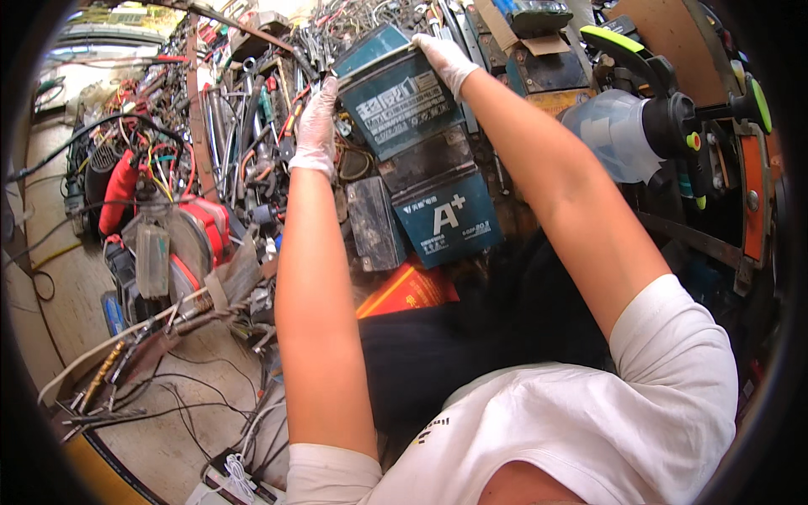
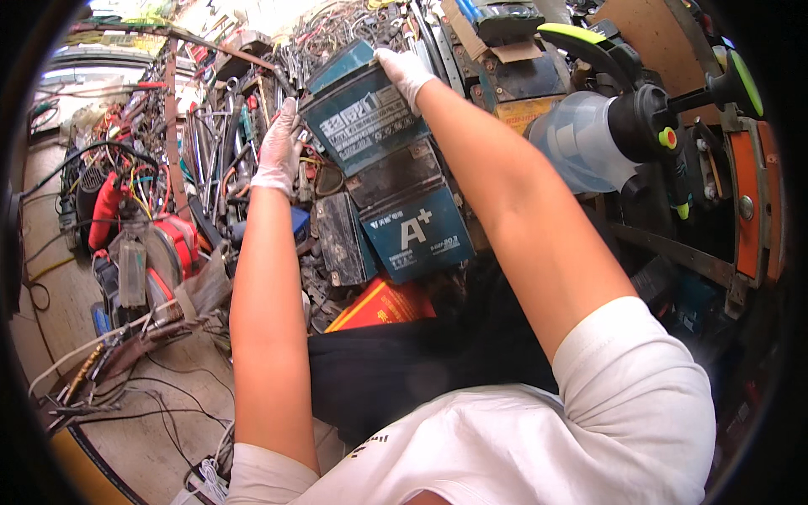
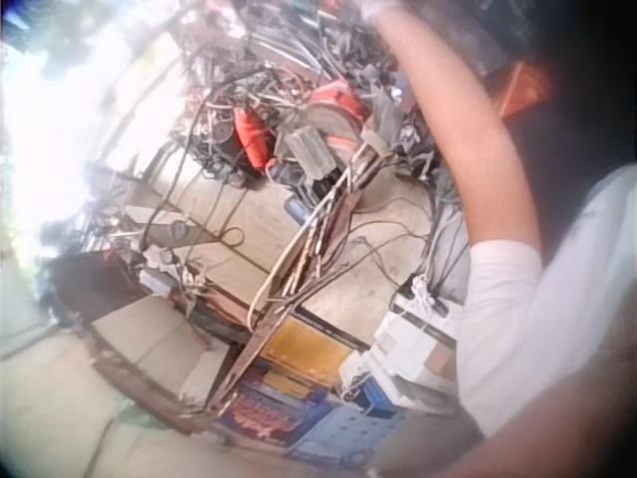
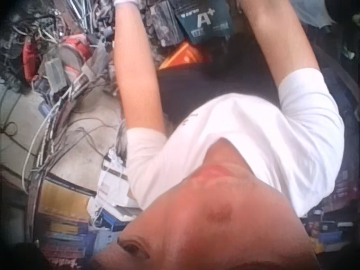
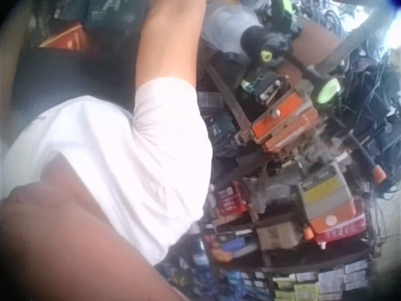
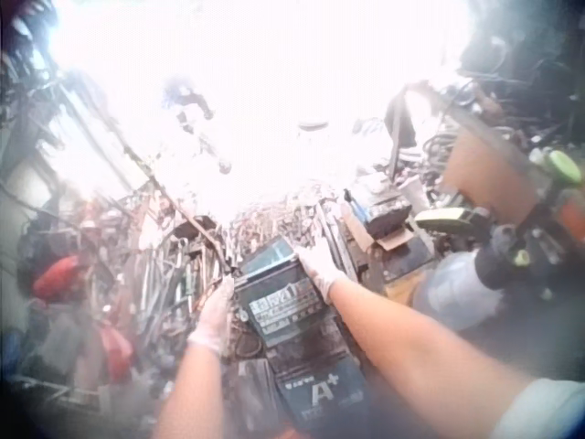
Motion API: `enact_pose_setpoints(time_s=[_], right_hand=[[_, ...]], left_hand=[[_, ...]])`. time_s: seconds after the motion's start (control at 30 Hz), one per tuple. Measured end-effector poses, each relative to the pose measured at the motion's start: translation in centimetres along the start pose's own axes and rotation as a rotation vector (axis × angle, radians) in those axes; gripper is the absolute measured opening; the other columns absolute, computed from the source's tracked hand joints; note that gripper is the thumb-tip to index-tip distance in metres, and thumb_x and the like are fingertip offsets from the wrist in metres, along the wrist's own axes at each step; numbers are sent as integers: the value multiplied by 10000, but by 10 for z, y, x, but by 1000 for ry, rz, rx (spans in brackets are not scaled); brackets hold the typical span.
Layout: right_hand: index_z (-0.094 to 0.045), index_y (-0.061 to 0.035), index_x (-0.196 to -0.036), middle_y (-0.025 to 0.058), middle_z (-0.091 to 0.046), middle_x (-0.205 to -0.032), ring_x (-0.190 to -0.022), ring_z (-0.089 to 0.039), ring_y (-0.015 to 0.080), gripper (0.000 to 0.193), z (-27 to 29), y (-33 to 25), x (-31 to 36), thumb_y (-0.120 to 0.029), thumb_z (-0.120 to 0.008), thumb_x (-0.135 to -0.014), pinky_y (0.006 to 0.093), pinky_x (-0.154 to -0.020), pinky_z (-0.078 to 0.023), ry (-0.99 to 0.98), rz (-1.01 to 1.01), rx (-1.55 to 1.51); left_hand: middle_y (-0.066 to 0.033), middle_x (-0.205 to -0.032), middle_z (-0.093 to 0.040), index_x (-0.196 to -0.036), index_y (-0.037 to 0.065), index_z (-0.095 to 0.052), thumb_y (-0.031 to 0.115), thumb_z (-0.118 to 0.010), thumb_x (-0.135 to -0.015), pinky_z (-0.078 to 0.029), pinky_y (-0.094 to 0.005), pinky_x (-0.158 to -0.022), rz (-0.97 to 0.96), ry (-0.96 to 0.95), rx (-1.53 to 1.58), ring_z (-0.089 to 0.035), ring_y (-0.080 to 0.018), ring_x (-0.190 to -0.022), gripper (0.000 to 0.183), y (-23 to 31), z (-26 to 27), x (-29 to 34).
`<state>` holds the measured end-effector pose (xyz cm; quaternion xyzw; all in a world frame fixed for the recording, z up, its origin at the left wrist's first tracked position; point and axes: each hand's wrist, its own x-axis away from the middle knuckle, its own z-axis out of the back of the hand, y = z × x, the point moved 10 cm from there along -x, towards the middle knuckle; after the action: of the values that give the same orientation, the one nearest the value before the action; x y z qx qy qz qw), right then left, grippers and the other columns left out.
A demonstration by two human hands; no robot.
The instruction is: The person sorts through a pile of used batteries in a cluttered workshop, picking up individual units, turning them over, and stacking them. The person then walks outside carrying a battery and a power drill toward a parked electric scooter.
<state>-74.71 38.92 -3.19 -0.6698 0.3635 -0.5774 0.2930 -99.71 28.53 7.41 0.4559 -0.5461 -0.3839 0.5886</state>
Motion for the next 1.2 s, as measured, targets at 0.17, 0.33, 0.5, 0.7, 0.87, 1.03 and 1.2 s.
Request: enact_pose_setpoints(time_s=[0.17, 0.33, 0.5, 0.7, 0.87, 1.03, 1.2], right_hand=[[-719, 3, -1147, 222, -730, -1111, -1052, -679, 341, 607, 7, -20, -5, -525, -553, -896, 418, -924, -497, 215, 203, 403], [-696, 34, -1194, 277, -695, -1211, -1143, -659, 350, 636, 11, -7, 0, -490, -555, -862, 417, -976, -483, 247, 36, 382], [-679, -20, -1068, 130, -701, -973, -910, -644, 234, 392, 3, -9, 20, -352, -558, -899, 370, -836, -495, 20, 103, 59], [-704, -72, -905, 14, -657, -888, -839, -601, 129, 266, 26, -36, 80, -291, -562, -963, 266, -792, -478, -41, 345, -414], [-718, 21, -999, 88, -707, -914, -878, -631, 175, 449, 24, -93, 154, -388, -535, -1032, 311, -839, -479, -33, 732, 62], [-704, 22, -1226, 64, -722, -1061, -989, -645, 153, 524, 8, -63, 215, -401, -457, -1039, 281, -900, -490, -251, 446, -139], [-670, 32, -1285, 103, -708, -1165, -1067, -661, 174, 633, 26, -21, 259, -503, -438, -1040, 306, -967, -505, -163, 435, -60]], left_hand=[[-120, -1259, -699, -1327, 84, -641, 614, -615, -966, -564, -464, -946, 182, 177, 390, -691, -295, -1112, 642, -49, -24, -55], [-52, -1044, -734, -1149, 114, -707, 383, -656, -930, -570, -385, -825, 126, 314, 386, -709, -224, -907, 351, -50, -26, -38], [-56, -1066, -680, -1156, 6, -663, 463, -746, -945, -511, -310, -871, -61, 330, 264, -623, -160, -940, 510, -18, -37, -3], [-79, -1089, -617, -1205, -44, -572, 463, -843, -885, -479, -312, -936, -396, 358, -45, -575, -174, -995, 658, 39, -64, 48], [-174, -1357, -462, -1413, -59, -408, 701, -858, -716, -466, -397, -1051, -397, 598, -104, -520, -269, -1224, 1125, 40, -68, 149], [-147, -1369, -447, -1457, -18, -342, 568, -974, -609, -450, -421, -1087, -448, 519, 81, -486, -265, -1266, 1209, 28, -69, 232], [-176, -1392, -429, -1440, -3, -343, 610, -962, -570, -387, -450, -1129, -410, 420, -299, -455, -323, -1309, 1231, 5, -67, 266]])
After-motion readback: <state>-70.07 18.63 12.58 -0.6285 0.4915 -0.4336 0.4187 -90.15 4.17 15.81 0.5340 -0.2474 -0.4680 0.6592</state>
